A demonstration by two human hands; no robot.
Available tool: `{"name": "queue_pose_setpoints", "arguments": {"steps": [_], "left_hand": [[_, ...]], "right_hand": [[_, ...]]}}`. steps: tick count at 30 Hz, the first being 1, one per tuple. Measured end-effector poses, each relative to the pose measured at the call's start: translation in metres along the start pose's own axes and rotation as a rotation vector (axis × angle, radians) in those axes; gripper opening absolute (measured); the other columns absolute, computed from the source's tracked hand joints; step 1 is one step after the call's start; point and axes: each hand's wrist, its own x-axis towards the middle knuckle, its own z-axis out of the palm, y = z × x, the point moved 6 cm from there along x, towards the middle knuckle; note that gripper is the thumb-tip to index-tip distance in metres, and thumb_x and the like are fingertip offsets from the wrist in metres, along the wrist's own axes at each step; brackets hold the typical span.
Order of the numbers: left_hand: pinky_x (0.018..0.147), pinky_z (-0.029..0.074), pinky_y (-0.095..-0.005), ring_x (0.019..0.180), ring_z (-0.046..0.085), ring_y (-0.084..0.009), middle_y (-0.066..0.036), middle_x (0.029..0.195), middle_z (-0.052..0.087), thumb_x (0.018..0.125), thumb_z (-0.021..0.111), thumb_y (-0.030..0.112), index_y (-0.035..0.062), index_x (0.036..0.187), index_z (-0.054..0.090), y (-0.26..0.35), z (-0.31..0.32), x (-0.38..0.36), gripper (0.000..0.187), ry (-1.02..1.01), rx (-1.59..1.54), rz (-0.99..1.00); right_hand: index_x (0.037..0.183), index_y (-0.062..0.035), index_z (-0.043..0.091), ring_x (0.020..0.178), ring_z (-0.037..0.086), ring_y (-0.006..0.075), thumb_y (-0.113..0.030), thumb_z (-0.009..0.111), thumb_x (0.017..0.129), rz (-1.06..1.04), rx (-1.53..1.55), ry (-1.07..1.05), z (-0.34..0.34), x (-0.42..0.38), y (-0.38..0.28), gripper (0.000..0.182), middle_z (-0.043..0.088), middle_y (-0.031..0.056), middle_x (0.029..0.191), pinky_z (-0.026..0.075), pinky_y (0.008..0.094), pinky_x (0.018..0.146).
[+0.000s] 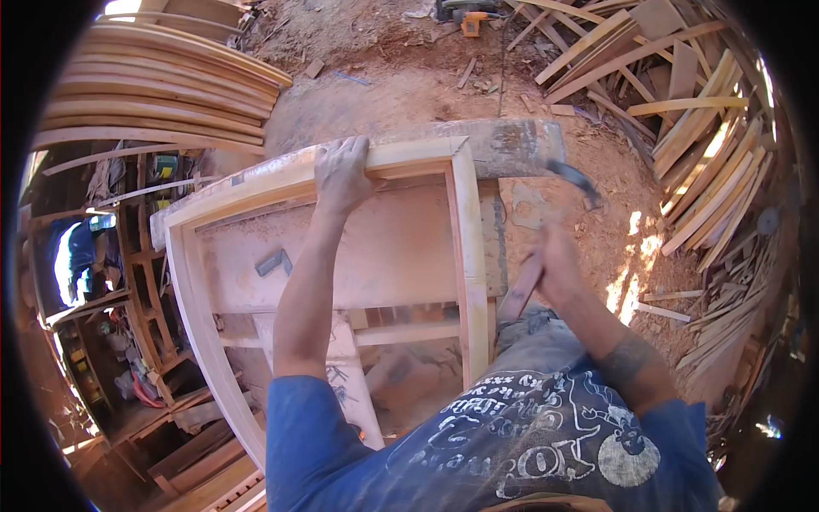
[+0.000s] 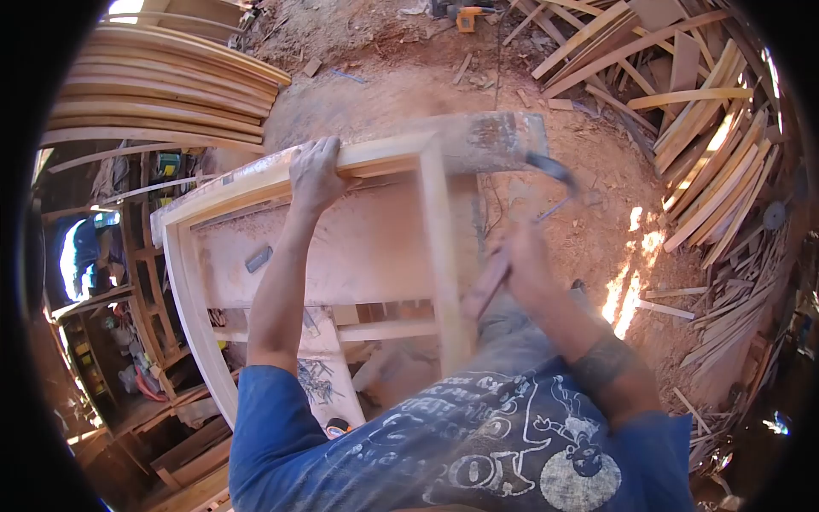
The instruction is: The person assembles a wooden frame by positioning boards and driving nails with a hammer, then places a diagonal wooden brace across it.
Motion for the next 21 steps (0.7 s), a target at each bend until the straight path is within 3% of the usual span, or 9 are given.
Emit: {"name": "queue_pose_setpoints", "arguments": {"steps": [3,7,8,11,12,14,15,17,21], "left_hand": [[0.085,0.043,-0.0438,0.097,0.062,-0.0297,-0.008,0.097,0.066,0.054,0.091,0.031,0.0104,0.096,0.058,0.001,0.0,-0.004,0.057,-0.059,0.017,-0.014],[0.086,0.043,-0.0437,0.099,0.062,-0.0294,-0.008,0.098,0.067,0.054,0.091,0.03,0.0101,0.095,0.058,0.001,0.001,-0.001,0.056,-0.066,0.021,0.0],[0.086,0.043,-0.0435,0.099,0.061,-0.0293,-0.008,0.098,0.067,0.054,0.091,0.03,0.01,0.094,0.058,0.001,0.001,0.0,0.056,-0.068,0.022,-0.006],[0.084,0.043,-0.043,0.098,0.061,-0.0297,-0.008,0.097,0.066,0.053,0.092,0.029,0.01,0.094,0.059,0.005,0.001,0.002,0.056,-0.069,0.02,-0.007],[0.083,0.044,-0.0429,0.097,0.061,-0.0301,-0.008,0.096,0.066,0.052,0.093,0.029,0.01,0.094,0.058,0.006,0.0,0.002,0.058,-0.066,0.019,-0.01],[0.083,0.044,-0.0427,0.096,0.062,-0.0303,-0.008,0.095,0.065,0.051,0.093,0.029,0.01,0.095,0.058,0.004,-0.002,0.0,0.059,-0.062,0.021,-0.018],[0.083,0.044,-0.0427,0.096,0.062,-0.03,-0.008,0.094,0.066,0.051,0.093,0.029,0.01,0.095,0.058,0.001,-0.001,-0.003,0.06,-0.068,0.024,-0.021],[0.083,0.044,-0.0429,0.097,0.062,-0.0294,-0.007,0.094,0.066,0.051,0.093,0.029,0.0099,0.096,0.058,-0.004,-0.005,0.008,0.06,-0.044,0.042,-0.013],[0.085,0.044,-0.0438,0.099,0.062,-0.0288,-0.007,0.093,0.066,0.052,0.093,0.029,0.01,0.097,0.058,-0.002,-0.001,-0.002,0.06,-0.066,0.046,-0.031]], "right_hand": [[0.088,-0.0122,0.046,0.051,0.044,0.0095,-0.036,0.057,0.1,0.33,-0.038,-0.259,0.026,-0.011,0.011,0.029,0.044,-0.0029,0.065,0.045,0.0287,0.047],[0.084,-0.0124,0.047,0.047,0.046,0.0052,-0.038,0.056,0.101,-0.048,0.23,-0.089,-0.075,0.034,-0.084,0.032,0.043,-0.0057,0.061,0.047,0.0228,0.044],[0.083,-0.0116,0.046,0.055,0.055,0.0113,-0.041,0.049,0.103,-0.083,0.28,-0.18,-0.123,0.052,-0.113,0.036,0.047,-0.0008,0.064,0.054,0.0294,0.053],[0.087,-0.0098,0.047,0.068,0.061,0.0198,-0.042,0.041,0.105,-0.206,0.192,0.327,-0.136,0.024,-0.12,0.038,0.051,0.0058,0.07,0.058,0.0383,0.065],[0.093,-0.0068,0.047,0.076,0.062,0.0262,-0.043,0.035,0.105,-0.295,0.185,0.235,-0.114,0.032,-0.095,0.041,0.053,0.0103,0.076,0.057,0.0447,0.073],[0.092,-0.0061,0.048,0.061,0.056,0.0219,-0.034,0.049,0.103,-0.031,-0.014,-0.022,-0.015,0.01,0.004,0.03,0.052,0.0063,0.074,0.052,0.0398,0.059],[0.09,-0.0076,0.048,0.058,0.054,0.0185,-0.032,0.053,0.102,0.258,0.091,-0.16,0.022,-0.003,0.03,0.027,0.051,0.0037,0.072,0.05,0.036,0.055],[0.089,-0.0099,0.049,0.055,0.05,0.0139,-0.033,0.054,0.101,0.457,0.17,-0.313,0.051,-0.01,0.015,0.026,0.048,0.0004,0.069,0.047,0.0309,0.05],[0.091,-0.013,0.049,0.052,0.045,0.0078,-0.041,0.05,0.103,0.037,0.267,-0.257,-0.079,0.04,-0.082,0.03,0.043,-0.0036,0.067,0.04,0.0228,0.045]]}}
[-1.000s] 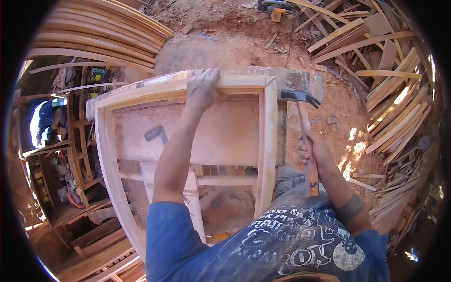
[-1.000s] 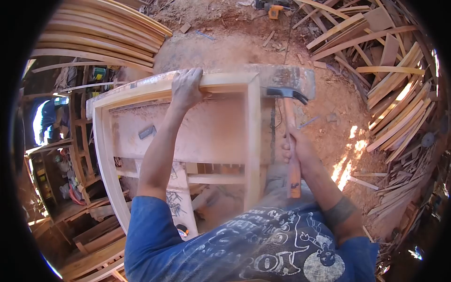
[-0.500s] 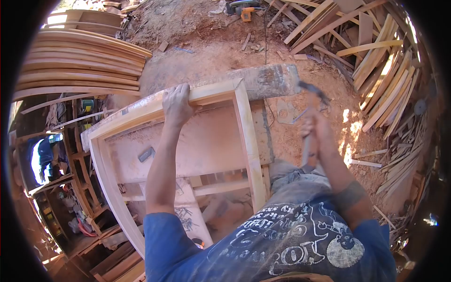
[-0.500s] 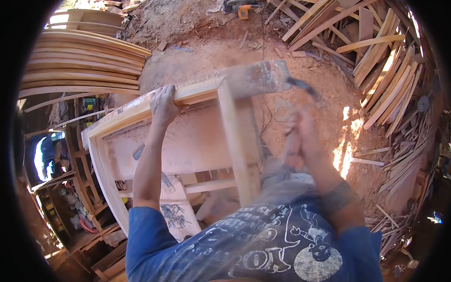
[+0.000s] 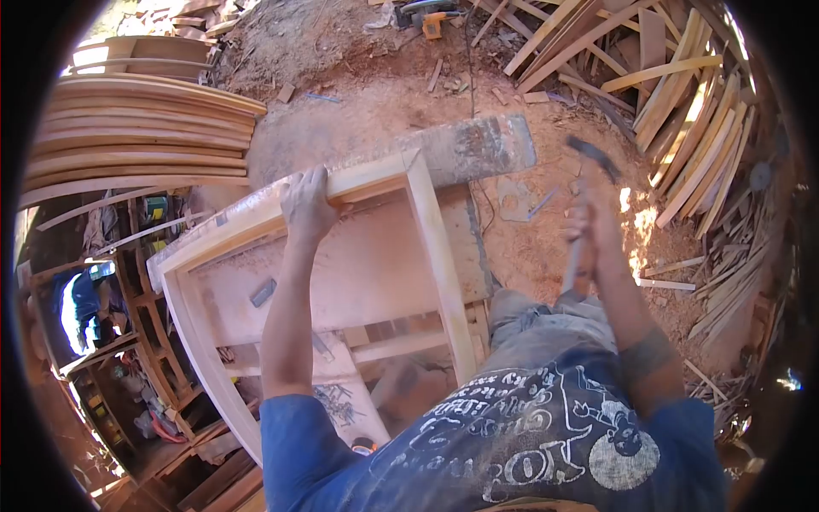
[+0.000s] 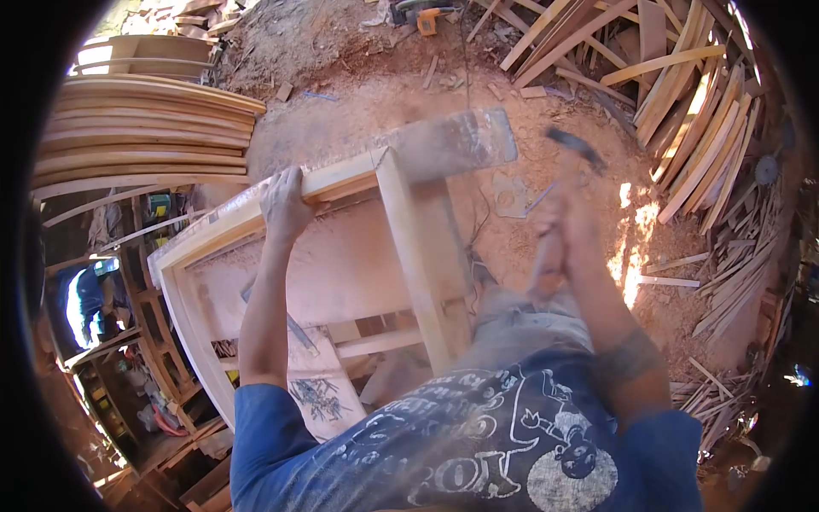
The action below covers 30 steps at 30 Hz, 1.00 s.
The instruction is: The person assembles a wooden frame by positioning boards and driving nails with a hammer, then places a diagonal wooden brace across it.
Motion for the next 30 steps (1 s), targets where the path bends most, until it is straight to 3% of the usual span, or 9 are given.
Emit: {"name": "queue_pose_setpoints", "arguments": {"steps": [4,9,12,14,17,18,23,27,30], "left_hand": [[0.087,0.043,-0.0441,0.101,0.062,-0.0292,-0.007,0.096,0.067,0.052,0.093,0.028,0.0099,0.098,0.059,0.0,0.003,0.0,0.06,-0.001,-0.008,-0.01],[0.086,0.043,-0.0445,0.101,0.061,-0.0296,-0.008,0.097,0.066,0.052,0.092,0.028,0.0096,0.097,0.06,-0.003,-0.003,-0.002,0.058,0.023,0.011,0.012],[0.085,0.042,-0.0453,0.102,0.06,-0.0295,-0.008,0.099,0.066,0.052,0.092,0.028,0.0093,0.097,0.06,-0.006,0.001,-0.013,0.059,0.003,-0.029,0.004],[0.085,0.042,-0.0456,0.102,0.06,-0.0295,-0.008,0.1,0.066,0.052,0.092,0.029,0.0092,0.098,0.06,-0.008,0.001,-0.002,0.059,0.017,-0.031,0.009],[0.085,0.042,-0.0458,0.102,0.06,-0.0293,-0.007,0.1,0.066,0.053,0.092,0.029,0.0095,0.098,0.06,-0.006,-0.001,-0.005,0.059,0.011,-0.023,-0.002],[0.085,0.042,-0.0457,0.102,0.06,-0.0292,-0.007,0.1,0.066,0.053,0.092,0.029,0.0096,0.098,0.06,-0.006,-0.002,-0.002,0.058,0.013,-0.02,-0.005],[0.086,0.045,-0.0436,0.1,0.061,-0.0316,-0.01,0.097,0.065,0.054,0.091,0.025,0.008,0.097,0.059,-0.019,-0.007,0.001,0.055,0.034,-0.019,-0.007],[0.086,0.045,-0.0447,0.1,0.06,-0.0324,-0.01,0.097,0.065,0.054,0.091,0.024,0.0078,0.096,0.059,-0.014,-0.007,-0.002,0.055,0.048,-0.033,-0.021],[0.086,0.045,-0.0447,0.099,0.06,-0.0325,-0.01,0.097,0.065,0.054,0.091,0.025,0.0079,0.095,0.059,-0.014,-0.006,-0.006,0.055,0.054,-0.036,-0.002]], "right_hand": [[0.09,-0.01,0.046,0.063,0.055,0.0168,-0.044,0.044,0.104,-0.457,0.058,0.568,-0.034,-0.015,-0.032,0.037,0.047,0.0023,0.072,0.054,0.0334,0.058],[0.097,-0.0087,0.05,0.055,0.048,0.0119,-0.042,0.048,0.103,0.343,-0.298,0.002,0.107,-0.02,0.126,0.034,0.047,-0.0016,0.068,0.044,0.0279,0.049],[0.095,-0.0092,0.05,0.047,0.042,0.0046,-0.039,0.053,0.102,0.126,-0.219,-0.091,0.03,-0.004,0.041,0.031,0.046,-0.0054,0.067,0.039,0.0229,0.04],[0.096,-0.0078,0.051,0.056,0.054,0.0105,-0.038,0.045,0.104,-0.111,-0.037,-0.095,-0.047,0.011,-0.052,0.032,0.048,-0.0012,0.068,0.052,0.0311,0.053],[0.09,-0.0084,0.051,0.07,0.061,0.0189,-0.038,0.039,0.106,-0.416,-0.028,0.535,-0.007,-0.024,-0.054,0.036,0.05,0.0036,0.069,0.055,0.0392,0.07],[0.085,-0.0089,0.05,0.078,0.061,0.0247,-0.041,0.037,0.105,-0.382,-0.173,0.332,0.029,-0.024,0.0,0.04,0.052,0.0069,0.071,0.053,0.0428,0.08],[0.093,-0.0094,0.051,0.054,0.047,0.0073,-0.035,0.056,0.101,0.448,-0.281,-0.118,0.106,-0.027,0.127,0.027,0.045,-0.005,0.067,0.042,0.0266,0.046],[0.09,-0.0117,0.048,0.053,0.047,0.0057,-0.038,0.054,0.102,0.214,0.131,-0.074,-0.018,0.0,0.006,0.03,0.044,-0.0059,0.066,0.045,0.0262,0.047],[0.081,-0.0101,0.05,0.064,0.056,0.0183,-0.047,0.049,0.102,-0.361,-0.109,0.373,-0.061,0.0,-0.065,0.043,0.052,0.0037,0.071,0.052,0.033,0.061]]}}
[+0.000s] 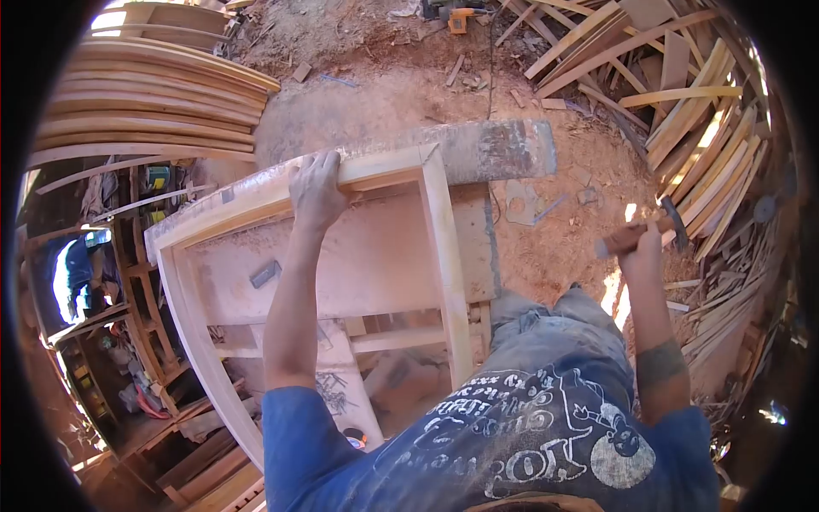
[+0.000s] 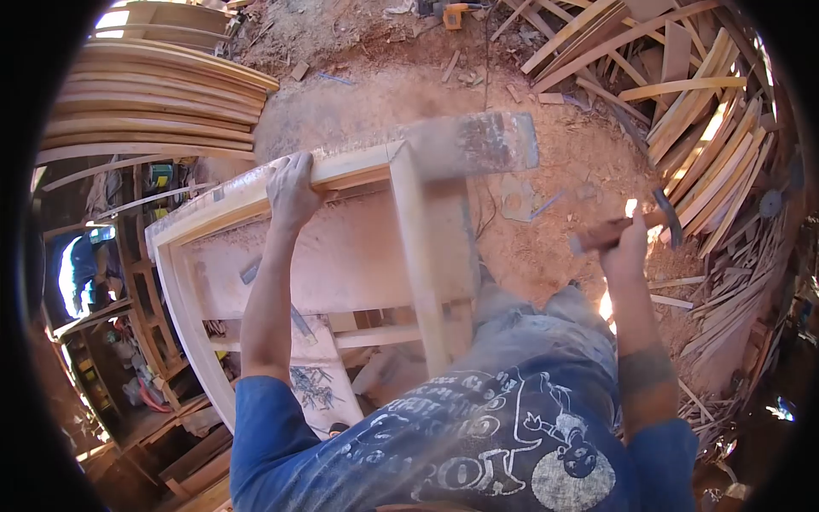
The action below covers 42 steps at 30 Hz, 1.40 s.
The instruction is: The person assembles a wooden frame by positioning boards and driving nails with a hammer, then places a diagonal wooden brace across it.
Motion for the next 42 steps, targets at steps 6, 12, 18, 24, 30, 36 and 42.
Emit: {"name": "queue_pose_setpoints", "arguments": {"steps": [6,12,18,24,30,36,42], "left_hand": [[0.087,0.045,-0.0448,0.101,0.06,-0.0321,-0.01,0.097,0.066,0.053,0.091,0.026,0.0091,0.096,0.059,-0.002,0.0,-0.004,0.056,-0.03,0.028,-0.006],[0.086,0.045,-0.0448,0.101,0.06,-0.0317,-0.01,0.096,0.065,0.054,0.091,0.025,0.0097,0.097,0.059,-0.001,0.0,-0.003,0.056,-0.031,0.042,-0.01],[0.089,0.042,-0.0438,0.101,0.06,-0.032,-0.009,0.102,0.065,0.057,0.089,0.024,0.0084,0.097,0.059,0.004,-0.001,-0.001,0.052,-0.057,0.032,-0.026],[0.088,0.042,-0.0453,0.103,0.059,-0.033,-0.01,0.102,0.065,0.056,0.09,0.022,0.0085,0.096,0.058,-0.01,0.003,-0.015,0.053,-0.044,0.066,-0.031],[0.09,0.042,-0.0452,0.105,0.059,-0.0332,-0.01,0.103,0.065,0.053,0.091,0.023,0.0082,0.099,0.058,0.01,0.002,-0.003,0.058,-0.067,0.028,-0.021],[0.089,0.042,-0.045,0.103,0.059,-0.0323,-0.009,0.102,0.065,0.052,0.092,0.024,0.009,0.099,0.059,0.034,0.01,0.01,0.059,-0.052,0.011,-0.043],[0.091,0.041,-0.0445,0.103,0.059,-0.0296,-0.007,0.102,0.065,0.053,0.091,0.023,0.0105,0.1,0.059,0.031,0.014,0.002,0.058,-0.008,0.011,-0.087]], "right_hand": [[0.09,-0.0088,0.05,0.055,0.05,0.0122,-0.027,0.051,0.102,0.656,-0.308,-0.598,0.168,-0.138,0.159,0.022,0.046,-0.0013,0.068,0.048,0.0288,0.051],[0.086,-0.0089,0.048,0.055,0.05,0.0136,-0.033,0.051,0.1,0.359,0.216,-0.407,0.041,0.019,0.016,0.028,0.046,-0.0002,0.066,0.049,0.0317,0.052],[0.095,-0.0086,0.051,0.071,0.058,0.0192,-0.033,0.048,0.101,0.11,-0.303,-0.386,0.108,-0.092,0.097,0.025,0.053,0.0047,0.073,0.051,0.0373,0.063],[0.096,-0.0093,0.049,0.049,0.046,0.0113,-0.037,0.052,0.101,0.559,-0.245,-0.456,0.107,-0.08,0.103,0.028,0.049,-0.0012,0.066,0.046,0.0307,0.047],[0.092,-0.0104,0.048,0.05,0.046,0.0118,-0.047,0.05,0.102,0.097,-0.059,0.008,0.07,-0.017,0.039,0.038,0.048,-0.0007,0.065,0.044,0.0299,0.045],[0.09,-0.0112,0.049,0.05,0.048,0.0134,-0.044,0.056,0.099,0.71,-0.521,-0.609,0.117,-0.112,0.134,0.034,0.047,0.0003,0.063,0.043,0.0295,0.046],[0.096,-0.0104,0.053,0.05,0.05,0.0109,-0.036,0.062,0.096,0.563,-0.999,-0.758,0.106,-0.046,0.081,0.027,0.051,-0.001,0.065,0.045,0.0263,0.046]]}}
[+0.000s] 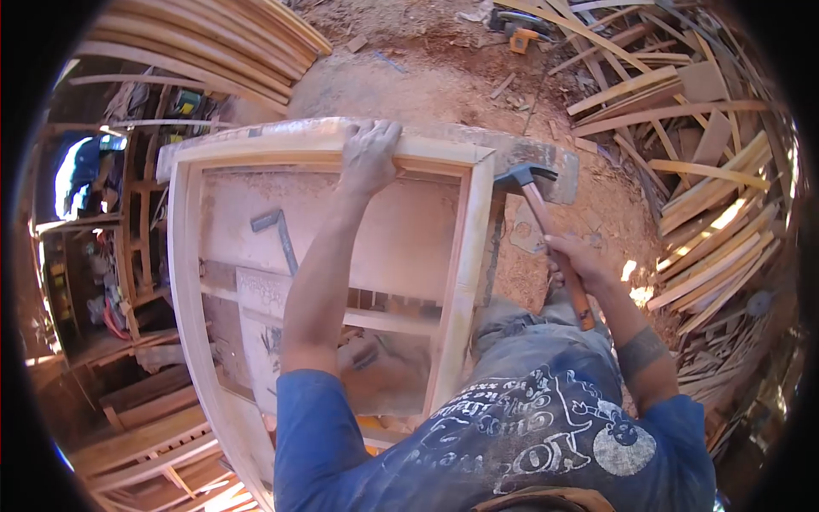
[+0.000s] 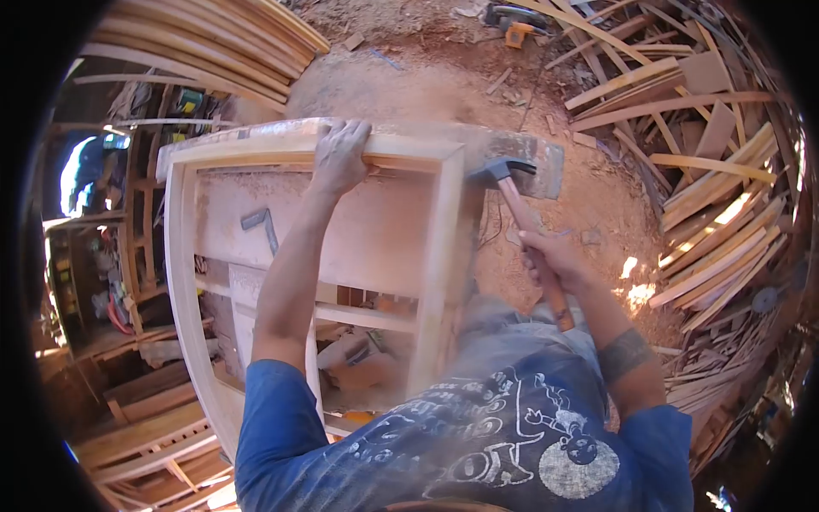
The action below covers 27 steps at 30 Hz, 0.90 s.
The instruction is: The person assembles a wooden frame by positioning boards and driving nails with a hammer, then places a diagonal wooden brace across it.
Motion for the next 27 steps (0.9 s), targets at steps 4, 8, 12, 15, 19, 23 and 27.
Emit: {"name": "queue_pose_setpoints", "arguments": {"steps": [4,8,12,15,19,23,27], "left_hand": [[0.096,0.038,-0.0455,0.105,0.058,-0.0292,-0.006,0.104,0.065,0.053,0.09,0.02,0.0112,0.102,0.06,0.002,0.003,-0.004,0.058,0.036,0.034,-0.063],[0.103,0.033,-0.0517,0.115,0.052,-0.0308,-0.008,0.112,0.062,0.058,0.087,0.017,0.0098,0.111,0.06,0.009,-0.001,-0.007,0.059,0.032,0.057,-0.15],[0.112,0.023,-0.0584,0.131,0.042,-0.037,-0.019,0.134,0.05,0.072,0.081,0.018,0.007,0.132,0.052,0.063,-0.031,-0.037,0.068,0.282,-0.072,-0.433],[0.111,0.03,-0.0543,0.129,0.044,-0.041,-0.024,0.136,0.047,0.08,0.078,0.032,0.0048,0.137,0.047,0.127,-0.023,-0.065,0.071,0.186,-0.388,-0.741],[0.097,0.045,-0.0507,0.118,0.055,-0.0412,-0.022,0.13,0.054,0.078,0.08,0.04,0.0021,0.131,0.05,0.189,-0.001,-0.068,0.072,-0.09,-0.15,-0.951],[0.079,0.052,-0.0488,0.094,0.068,-0.038,-0.019,0.113,0.066,0.077,0.081,0.04,0.0026,0.121,0.058,0.191,0.022,-0.072,0.062,-0.242,-0.091,-1.218],[0.062,0.053,-0.0486,0.068,0.068,-0.0369,-0.012,0.08,0.07,0.079,0.077,0.039,0.0102,0.112,0.062,0.19,0.031,-0.08,0.047,-0.164,0.005,-1.124]], "right_hand": [[0.096,-0.0105,0.054,0.05,0.052,0.0102,-0.03,0.067,0.094,-0.019,-0.332,0.0,-0.022,0.007,-0.031,0.024,0.052,-0.0012,0.067,0.046,0.026,0.045],[0.099,-0.0084,0.055,0.05,0.052,0.0099,-0.028,0.068,0.093,-0.009,-0.518,-0.087,-0.028,0.014,-0.061,0.024,0.052,-0.001,0.07,0.046,0.0261,0.045],[0.103,-0.0073,0.055,0.05,0.051,0.0092,-0.027,0.067,0.094,0.069,-0.605,-0.196,-0.051,0.022,-0.094,0.025,0.051,-0.0014,0.071,0.044,0.026,0.045],[0.1,-0.0065,0.054,0.049,0.05,0.0083,-0.024,0.066,0.095,0.064,-0.736,-0.294,-0.063,0.03,-0.119,0.022,0.051,-0.0017,0.068,0.043,0.0256,0.044],[0.104,-0.0048,0.056,0.049,0.048,0.0083,-0.026,0.064,0.097,0.191,-0.784,-0.503,-0.084,0.057,-0.168,0.023,0.051,-0.0019,0.069,0.041,0.0252,0.044],[0.106,-0.0057,0.055,0.049,0.049,0.0075,-0.028,0.061,0.099,0.043,-0.936,-0.449,-0.099,0.105,-0.28,0.025,0.053,-0.0016,0.071,0.043,0.024,0.045],[0.103,-0.0081,0.051,0.054,0.053,0.0096,-0.029,0.055,0.101,-0.283,-0.48,-0.252,-0.096,0.191,-0.391,0.022,0.055,0.0003,0.073,0.048,0.0255,0.047]]}}
